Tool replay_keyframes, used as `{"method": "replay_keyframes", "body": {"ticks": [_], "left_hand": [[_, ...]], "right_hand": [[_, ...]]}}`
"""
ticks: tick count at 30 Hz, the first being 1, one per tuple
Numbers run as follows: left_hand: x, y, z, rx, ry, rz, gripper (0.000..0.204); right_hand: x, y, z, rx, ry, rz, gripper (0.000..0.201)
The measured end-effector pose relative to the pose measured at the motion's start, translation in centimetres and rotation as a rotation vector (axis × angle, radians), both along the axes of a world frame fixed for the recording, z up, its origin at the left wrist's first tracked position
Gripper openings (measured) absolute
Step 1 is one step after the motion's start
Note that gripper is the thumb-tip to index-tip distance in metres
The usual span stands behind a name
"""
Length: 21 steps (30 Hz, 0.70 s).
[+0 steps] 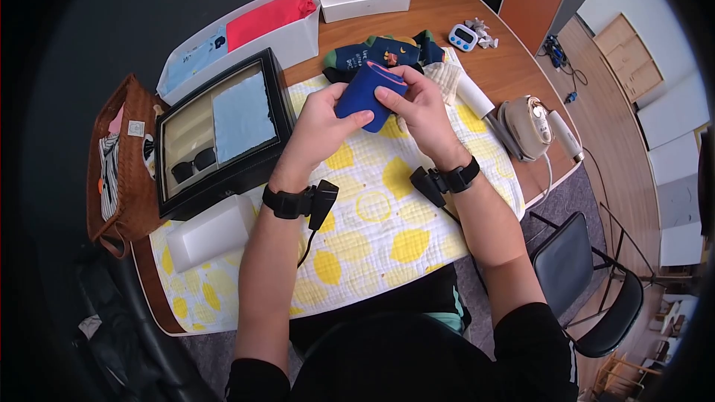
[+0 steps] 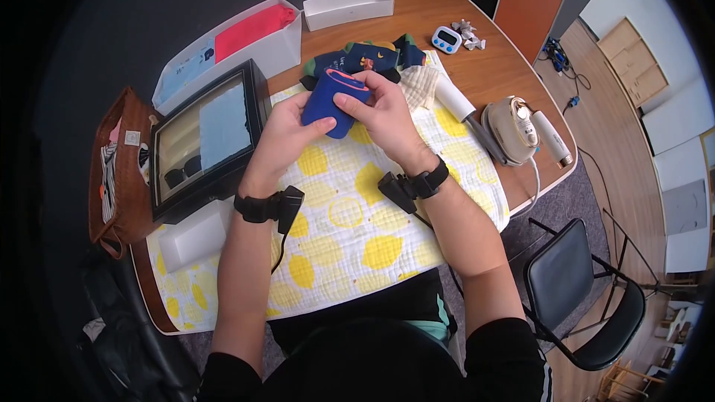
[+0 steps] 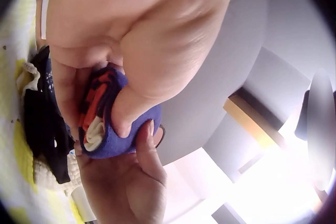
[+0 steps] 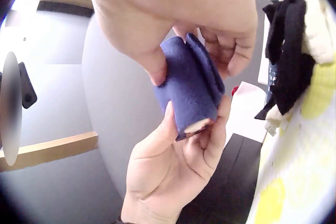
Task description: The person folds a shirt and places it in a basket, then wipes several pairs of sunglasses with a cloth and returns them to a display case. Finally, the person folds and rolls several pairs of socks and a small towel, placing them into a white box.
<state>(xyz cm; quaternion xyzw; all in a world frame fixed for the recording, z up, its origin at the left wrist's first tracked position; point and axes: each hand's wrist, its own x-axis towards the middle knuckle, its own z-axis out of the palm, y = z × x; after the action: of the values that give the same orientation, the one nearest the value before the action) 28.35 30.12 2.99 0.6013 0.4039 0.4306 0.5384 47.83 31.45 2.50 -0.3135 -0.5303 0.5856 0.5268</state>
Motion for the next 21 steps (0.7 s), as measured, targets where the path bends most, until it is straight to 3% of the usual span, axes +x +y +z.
{"method": "replay_keyframes", "body": {"ticks": [8,11,14,16,21], "left_hand": [[0.3,0.3,-0.7,-0.109,-0.103,-0.045,0.043],[0.3,0.1,-0.1,-0.095,-0.116,-0.031,0.045],[0.2,0.2,-0.1,-0.033,-0.16,0.047,0.045],[0.0,0.4,0.0,0.008,-0.212,0.102,0.043],[0.0,0.4,0.0,0.008,-0.231,0.147,0.041]], "right_hand": [[0.2,0.3,-0.2,-0.016,-0.072,0.035,0.029],[0.3,0.4,-0.4,-0.12,-0.141,0.12,0.033],[-0.8,-0.4,-0.2,-0.018,-0.127,0.028,0.035],[-1.3,-0.5,-0.5,0.255,-0.294,-0.303,0.037],[-1.0,0.2,-1.2,0.2,-0.211,-0.221,0.036]]}}
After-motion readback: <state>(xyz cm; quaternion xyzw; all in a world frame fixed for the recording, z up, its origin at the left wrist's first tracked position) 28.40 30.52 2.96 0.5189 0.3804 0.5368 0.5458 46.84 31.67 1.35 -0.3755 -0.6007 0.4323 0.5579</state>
